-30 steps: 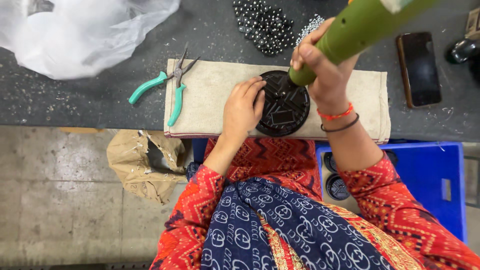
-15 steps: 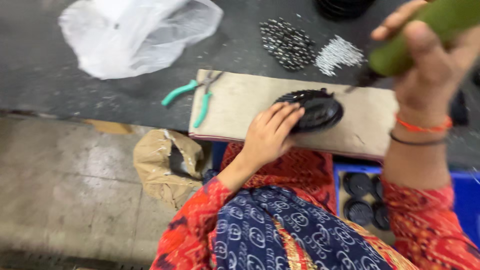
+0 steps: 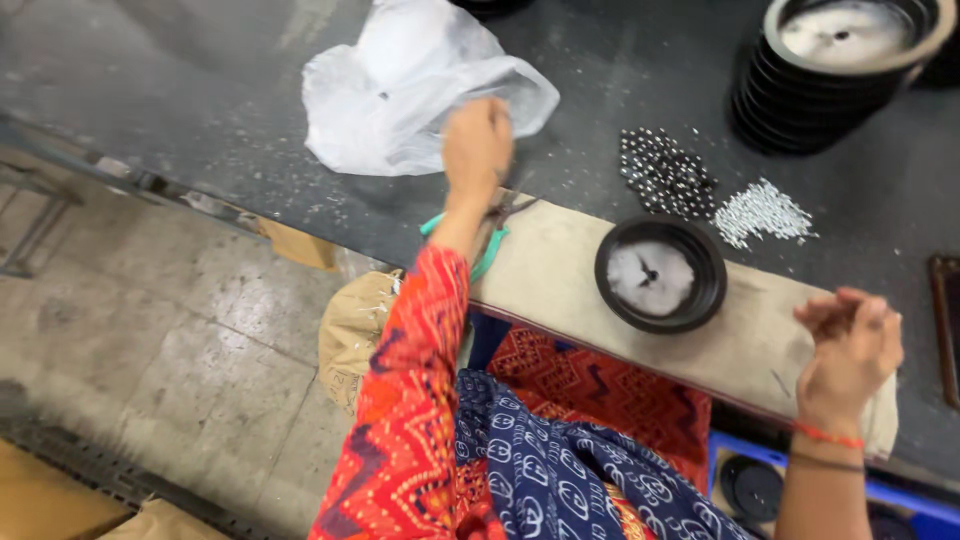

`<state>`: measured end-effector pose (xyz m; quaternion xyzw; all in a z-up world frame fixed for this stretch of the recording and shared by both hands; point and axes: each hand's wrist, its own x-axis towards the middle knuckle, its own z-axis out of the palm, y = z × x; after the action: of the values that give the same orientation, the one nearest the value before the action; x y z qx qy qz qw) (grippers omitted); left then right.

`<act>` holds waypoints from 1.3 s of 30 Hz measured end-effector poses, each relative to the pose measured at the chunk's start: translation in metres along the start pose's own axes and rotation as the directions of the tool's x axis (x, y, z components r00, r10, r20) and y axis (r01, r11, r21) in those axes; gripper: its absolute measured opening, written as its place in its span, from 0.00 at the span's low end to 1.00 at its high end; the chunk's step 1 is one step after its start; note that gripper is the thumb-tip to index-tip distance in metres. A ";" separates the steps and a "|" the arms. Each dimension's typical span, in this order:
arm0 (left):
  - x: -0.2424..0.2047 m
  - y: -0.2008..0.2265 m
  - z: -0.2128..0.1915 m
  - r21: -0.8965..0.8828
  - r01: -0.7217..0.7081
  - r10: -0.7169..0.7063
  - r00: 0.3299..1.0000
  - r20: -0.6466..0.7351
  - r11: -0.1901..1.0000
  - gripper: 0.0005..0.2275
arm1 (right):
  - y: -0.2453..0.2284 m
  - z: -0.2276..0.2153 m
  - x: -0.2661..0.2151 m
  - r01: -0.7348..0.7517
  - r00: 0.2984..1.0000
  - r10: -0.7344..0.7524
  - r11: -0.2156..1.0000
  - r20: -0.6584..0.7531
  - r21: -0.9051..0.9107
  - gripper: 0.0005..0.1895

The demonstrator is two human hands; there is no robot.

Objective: The person repeatedly assembles small black plastic circular parts with white foam inserts and metal fasteners using a green heat gun. They place each assembled unit into a blue bin on the right side of the workbench.

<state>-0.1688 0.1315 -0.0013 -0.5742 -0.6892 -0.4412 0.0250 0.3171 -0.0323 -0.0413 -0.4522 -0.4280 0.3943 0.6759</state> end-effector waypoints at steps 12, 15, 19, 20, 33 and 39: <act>0.100 -0.090 0.008 0.580 0.320 -0.286 0.946 -0.152 0.749 0.20 | 0.022 0.003 -0.026 0.038 0.998 -0.052 0.946 -0.035 -0.322 0.15; 0.121 -0.081 0.007 0.411 0.385 -0.475 0.868 0.142 0.826 0.20 | 0.013 0.012 -0.027 0.003 0.998 -0.023 0.932 -0.051 -0.363 0.15; 0.153 -0.093 0.019 0.011 0.566 -0.564 0.823 -0.074 0.824 0.21 | 0.007 0.020 -0.030 -0.006 0.998 -0.018 0.925 -0.059 -0.379 0.15; 0.158 -0.099 0.024 -0.095 0.586 -0.594 0.796 -0.121 0.805 0.21 | 0.006 0.020 -0.030 -0.001 0.998 -0.022 0.924 -0.055 -0.383 0.15; 0.150 -0.143 0.031 0.142 0.686 -0.679 0.727 -0.102 0.713 0.16 | 0.013 0.012 -0.033 0.003 0.999 -0.023 0.911 -0.042 -0.412 0.12; 0.165 -0.160 0.036 0.354 0.483 -0.478 0.872 -0.110 0.801 0.13 | 0.013 0.013 -0.037 -0.015 0.999 -0.006 0.916 -0.051 -0.402 0.11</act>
<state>-0.3380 0.2893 -0.0264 -0.3623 -0.8824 -0.2992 0.0254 0.2914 -0.0593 -0.0594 -0.5922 -0.4814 0.2881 0.5784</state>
